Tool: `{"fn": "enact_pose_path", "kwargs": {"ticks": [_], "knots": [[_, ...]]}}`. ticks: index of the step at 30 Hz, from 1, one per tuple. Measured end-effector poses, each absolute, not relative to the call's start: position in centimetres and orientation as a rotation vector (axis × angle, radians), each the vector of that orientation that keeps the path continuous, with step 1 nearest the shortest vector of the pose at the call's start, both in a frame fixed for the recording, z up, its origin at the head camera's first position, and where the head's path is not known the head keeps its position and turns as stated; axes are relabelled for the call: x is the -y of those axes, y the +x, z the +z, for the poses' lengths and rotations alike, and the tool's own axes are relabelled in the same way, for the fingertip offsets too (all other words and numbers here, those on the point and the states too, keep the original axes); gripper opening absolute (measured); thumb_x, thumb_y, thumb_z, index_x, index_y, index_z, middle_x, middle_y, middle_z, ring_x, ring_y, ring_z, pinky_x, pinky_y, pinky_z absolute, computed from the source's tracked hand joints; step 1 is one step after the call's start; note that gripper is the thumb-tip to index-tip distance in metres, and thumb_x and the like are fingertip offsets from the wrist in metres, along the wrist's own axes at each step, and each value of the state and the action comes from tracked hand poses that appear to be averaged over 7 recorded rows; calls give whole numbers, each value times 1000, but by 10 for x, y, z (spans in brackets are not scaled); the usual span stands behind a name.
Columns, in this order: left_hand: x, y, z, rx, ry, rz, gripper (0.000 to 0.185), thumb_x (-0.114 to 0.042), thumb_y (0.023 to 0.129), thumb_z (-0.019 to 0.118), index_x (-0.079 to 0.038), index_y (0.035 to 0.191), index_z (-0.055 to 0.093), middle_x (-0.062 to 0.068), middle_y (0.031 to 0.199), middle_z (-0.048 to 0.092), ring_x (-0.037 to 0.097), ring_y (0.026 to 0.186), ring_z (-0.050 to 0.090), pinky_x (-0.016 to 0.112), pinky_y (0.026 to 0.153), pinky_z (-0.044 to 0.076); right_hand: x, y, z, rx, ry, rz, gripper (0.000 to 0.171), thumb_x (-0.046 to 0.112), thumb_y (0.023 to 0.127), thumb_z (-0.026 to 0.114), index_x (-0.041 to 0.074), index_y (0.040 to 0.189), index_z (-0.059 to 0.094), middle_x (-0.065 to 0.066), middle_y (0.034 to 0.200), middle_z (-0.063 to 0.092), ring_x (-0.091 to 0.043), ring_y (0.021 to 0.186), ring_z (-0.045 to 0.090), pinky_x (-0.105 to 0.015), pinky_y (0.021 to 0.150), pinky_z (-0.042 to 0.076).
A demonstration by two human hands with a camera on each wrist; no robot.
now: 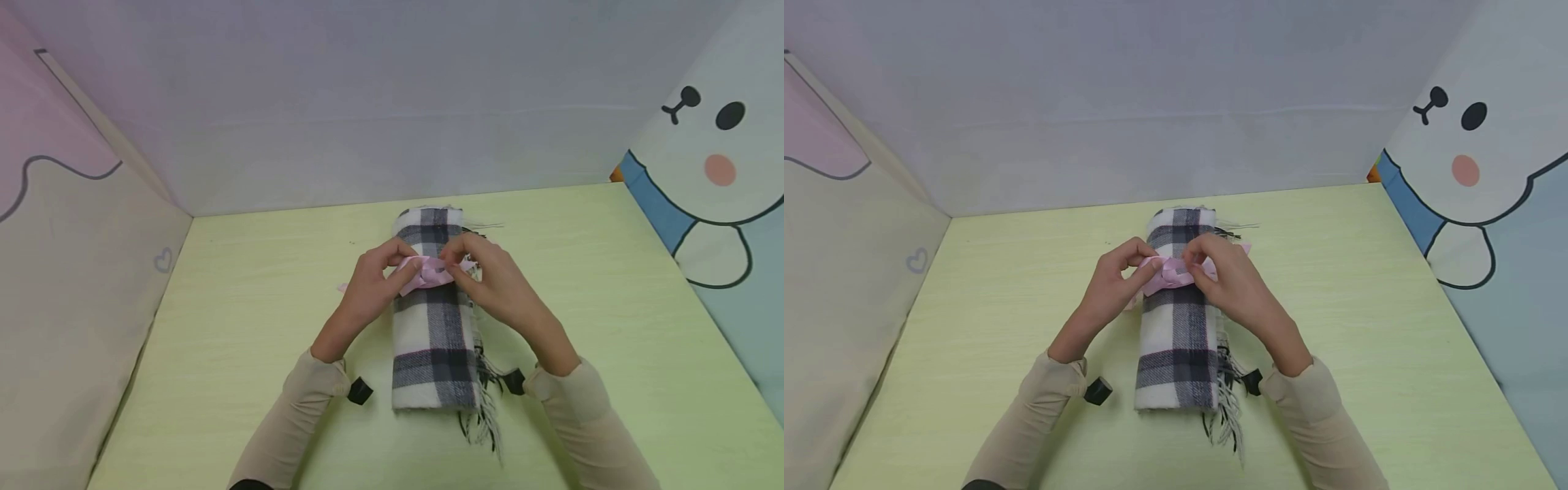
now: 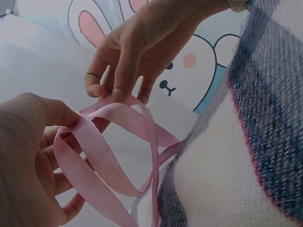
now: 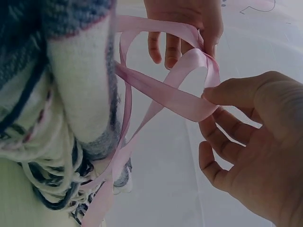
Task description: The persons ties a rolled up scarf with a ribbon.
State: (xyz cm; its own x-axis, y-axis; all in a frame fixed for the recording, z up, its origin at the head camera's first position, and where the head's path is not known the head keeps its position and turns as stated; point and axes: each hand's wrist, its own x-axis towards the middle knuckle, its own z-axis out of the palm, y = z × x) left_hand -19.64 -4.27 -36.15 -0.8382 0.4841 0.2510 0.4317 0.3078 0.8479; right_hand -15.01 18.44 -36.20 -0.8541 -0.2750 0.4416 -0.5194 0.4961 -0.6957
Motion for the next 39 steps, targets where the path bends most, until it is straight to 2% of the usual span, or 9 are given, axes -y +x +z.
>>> {"fn": "enact_pose_path", "kwargs": {"ticks": [5,11,16,21,27,31,33,39], "knots": [[42,-193,-368,-2506,851,1607,8,-19,102,67,-11,102,68,5,91,81,18,104,72,36,87,49,-185,-145,-369,2463,728,1282,15,-3,96,70,10,97,62,-8,117,68,-25,112,63,-46,91,52],[42,-191,-373,-2501,848,1630,9,-21,103,67,-12,102,68,5,92,81,21,105,74,40,81,48,-186,-139,-378,2563,789,1219,19,2,94,75,8,110,67,-10,128,63,-26,114,61,-50,96,52],[42,-191,-374,-2493,842,1647,8,-20,103,66,-12,102,67,7,95,81,23,105,75,42,77,49,-184,-139,-383,2558,810,1132,24,11,92,80,6,112,68,-13,126,63,-29,119,60,-50,98,52],[41,-191,-375,-2493,823,1646,10,-22,103,67,-13,102,68,7,95,81,23,107,75,36,81,49,-183,-141,-387,2561,792,1090,14,11,93,79,8,101,69,-14,122,65,-30,112,62,-50,93,52],[40,-191,-373,-2503,860,1637,10,-21,103,67,-11,102,68,6,95,80,19,102,73,40,92,51,-187,-139,-386,2568,774,1162,8,7,95,75,9,98,69,-17,124,66,-33,113,63,-52,94,52],[38,-191,-372,-2542,911,1607,10,-20,102,68,-10,101,69,5,98,78,19,104,74,43,99,53,-191,-137,-383,2613,749,1320,4,11,100,71,11,101,68,-15,130,63,-32,121,59,-54,99,49],[37,-191,-371,-2566,934,1589,9,-19,102,69,-10,101,70,5,99,76,19,103,73,42,97,53,-195,-136,-383,2637,739,1419,3,13,102,68,12,104,68,-12,131,63,-30,122,58,-54,98,49],[36,-192,-371,-2606,998,1567,8,-17,101,69,-9,101,72,5,98,77,17,92,66,34,87,50,-206,-137,-383,2674,744,1726,7,14,105,63,16,112,66,-3,125,62,-22,112,55,-45,94,49]]}}
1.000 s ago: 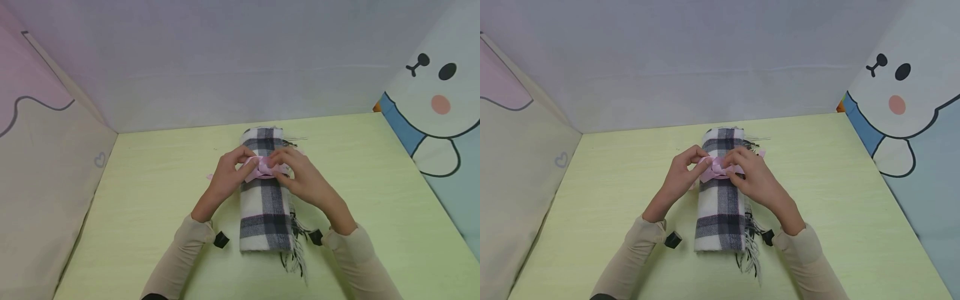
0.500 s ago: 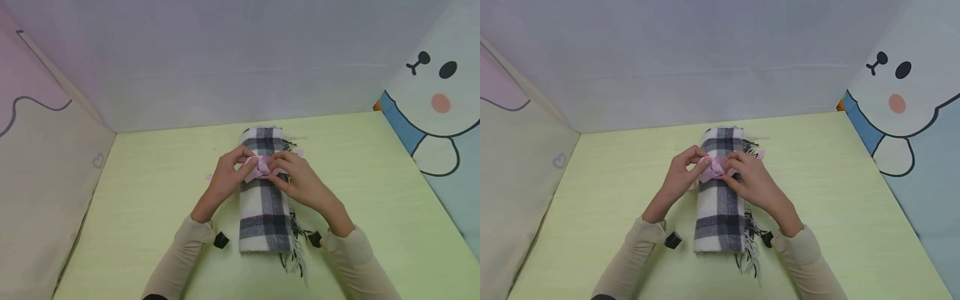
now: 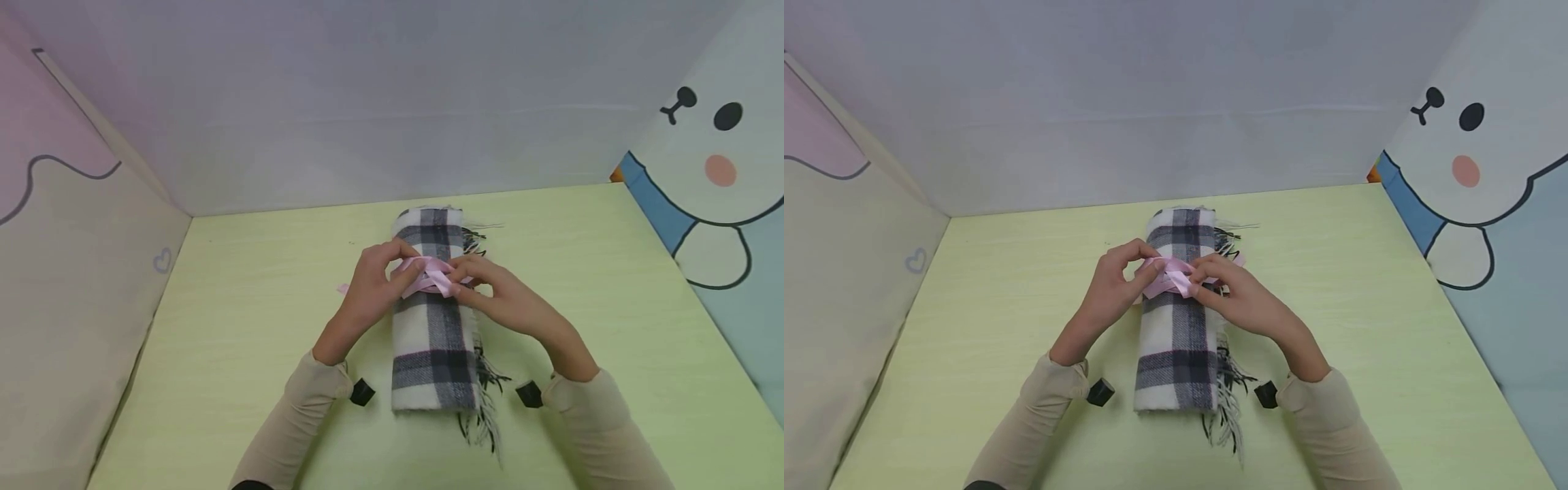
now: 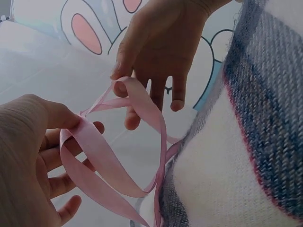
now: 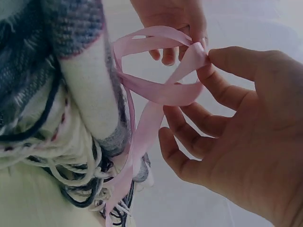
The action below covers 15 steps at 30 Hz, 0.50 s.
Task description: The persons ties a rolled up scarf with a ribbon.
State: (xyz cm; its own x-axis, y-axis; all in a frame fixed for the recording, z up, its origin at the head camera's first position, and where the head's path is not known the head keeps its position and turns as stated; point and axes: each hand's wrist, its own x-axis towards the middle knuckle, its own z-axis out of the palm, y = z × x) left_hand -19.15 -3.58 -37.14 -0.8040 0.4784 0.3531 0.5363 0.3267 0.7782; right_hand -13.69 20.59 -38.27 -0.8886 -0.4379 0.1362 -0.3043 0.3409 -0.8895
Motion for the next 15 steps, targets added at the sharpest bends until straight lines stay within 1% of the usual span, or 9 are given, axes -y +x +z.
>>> {"fn": "enact_pose_path", "kwargs": {"ticks": [3,8,11,15], "knots": [[35,-191,-371,2503,-967,-1486,8,-17,100,70,-9,101,72,5,98,77,17,90,66,34,85,49,-211,-137,-384,-2379,-642,-1628,7,15,106,61,16,112,65,-4,131,62,-23,119,53,-49,101,49],[33,-190,-371,2497,-953,-1443,8,-16,99,72,-8,100,73,6,97,77,18,91,67,40,85,52,-218,-136,-384,-2290,-586,-1654,9,18,109,57,13,111,64,-10,139,60,-30,126,50,-52,99,50],[33,-190,-371,2480,-951,-1432,8,-16,98,72,-8,99,73,6,96,77,18,91,68,39,86,52,-221,-135,-384,-2252,-569,-1669,10,18,110,55,11,108,61,-13,142,58,-33,127,50,-52,99,51],[33,-190,-371,2453,-957,-1438,8,-16,98,72,-8,98,73,6,94,77,18,88,67,38,83,51,-226,-133,-383,-2239,-539,-1676,12,20,110,54,10,110,60,-12,144,57,-33,131,50,-51,103,48]]}}
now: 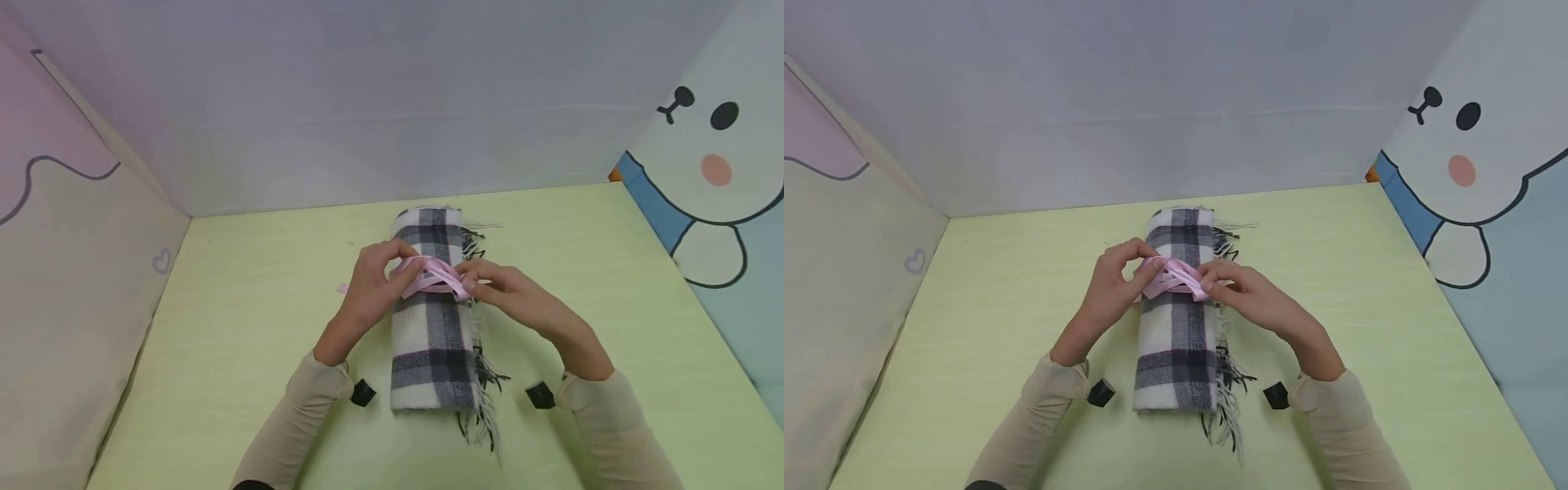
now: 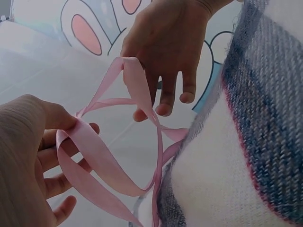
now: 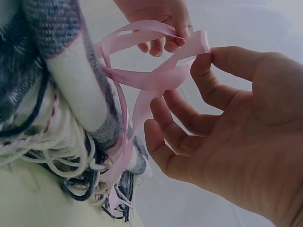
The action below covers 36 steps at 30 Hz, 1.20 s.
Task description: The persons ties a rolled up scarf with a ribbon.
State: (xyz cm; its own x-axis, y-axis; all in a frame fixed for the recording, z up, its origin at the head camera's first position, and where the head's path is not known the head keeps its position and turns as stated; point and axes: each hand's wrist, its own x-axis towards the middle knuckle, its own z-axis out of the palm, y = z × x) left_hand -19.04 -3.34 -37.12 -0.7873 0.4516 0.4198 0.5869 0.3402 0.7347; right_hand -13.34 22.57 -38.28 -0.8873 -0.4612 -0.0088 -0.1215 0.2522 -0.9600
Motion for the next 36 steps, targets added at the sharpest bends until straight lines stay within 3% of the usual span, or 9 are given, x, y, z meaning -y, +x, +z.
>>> {"fn": "enact_pose_path", "kwargs": {"ticks": [17,26,36], "knots": [[35,-191,-375,2457,-950,-1434,7,-16,99,72,-9,96,72,4,91,76,16,83,62,32,81,45,-235,-132,-383,-2226,-475,-1767,21,19,110,53,1,106,63,-6,130,64,-19,122,58,-29,99,49],[34,-191,-377,2451,-949,-1466,7,-15,99,71,-8,96,72,5,91,77,17,83,62,36,81,48,-234,-133,-387,-2136,-485,-1928,25,19,112,48,3,106,67,1,104,73,-20,100,58,-30,89,47],[32,-186,-372,2449,-947,-1464,7,-15,99,72,-9,96,73,4,91,77,17,86,64,37,85,48,-233,-127,-382,-2049,-418,-1990,23,21,113,48,8,100,62,7,80,60,-20,99,54,-32,88,45]]}}
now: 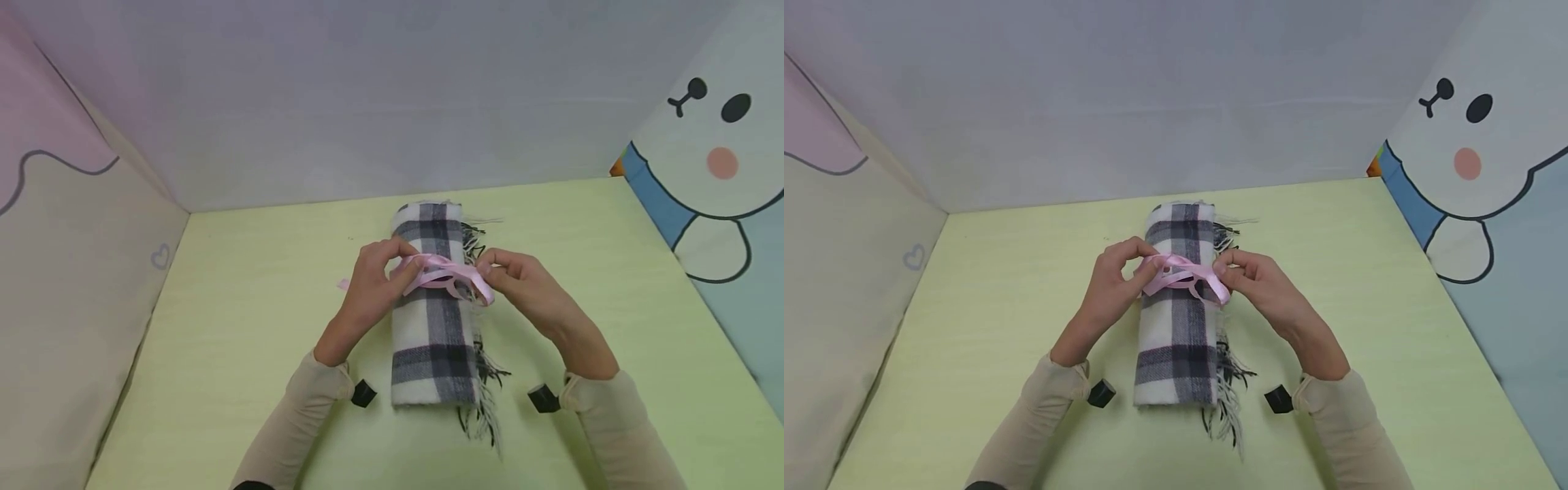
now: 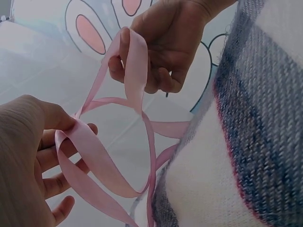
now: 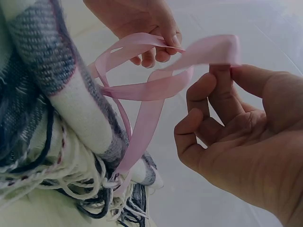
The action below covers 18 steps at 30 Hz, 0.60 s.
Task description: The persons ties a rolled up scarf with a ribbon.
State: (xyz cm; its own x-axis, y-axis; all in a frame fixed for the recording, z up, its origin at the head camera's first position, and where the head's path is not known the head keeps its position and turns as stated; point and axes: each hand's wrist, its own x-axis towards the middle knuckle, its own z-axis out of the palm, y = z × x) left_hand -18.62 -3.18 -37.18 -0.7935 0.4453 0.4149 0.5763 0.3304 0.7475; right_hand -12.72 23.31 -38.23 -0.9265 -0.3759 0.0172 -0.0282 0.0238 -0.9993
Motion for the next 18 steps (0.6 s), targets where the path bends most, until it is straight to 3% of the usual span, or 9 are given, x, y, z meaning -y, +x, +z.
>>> {"fn": "enact_pose_path", "kwargs": {"ticks": [5,11,18], "knots": [[31,-187,-369,2463,-940,-1464,6,-15,99,72,-10,97,73,4,92,77,16,85,63,34,85,46,-234,-126,-379,-2041,-360,-1989,21,22,112,50,10,101,63,8,71,56,-18,89,52,-33,79,44],[31,-191,-363,2472,-956,-1436,6,-16,99,72,-10,97,72,4,91,76,16,85,63,38,90,45,-237,-129,-376,-1954,-373,-2038,21,21,112,50,8,102,64,8,79,62,-11,79,56,-32,80,48],[30,-196,-354,2478,-970,-1408,6,-15,98,72,-9,97,73,4,91,77,18,87,65,39,94,45,-243,-131,-373,-1923,-337,-2039,23,24,113,46,12,110,66,5,92,61,-17,99,57,-38,90,48]]}}
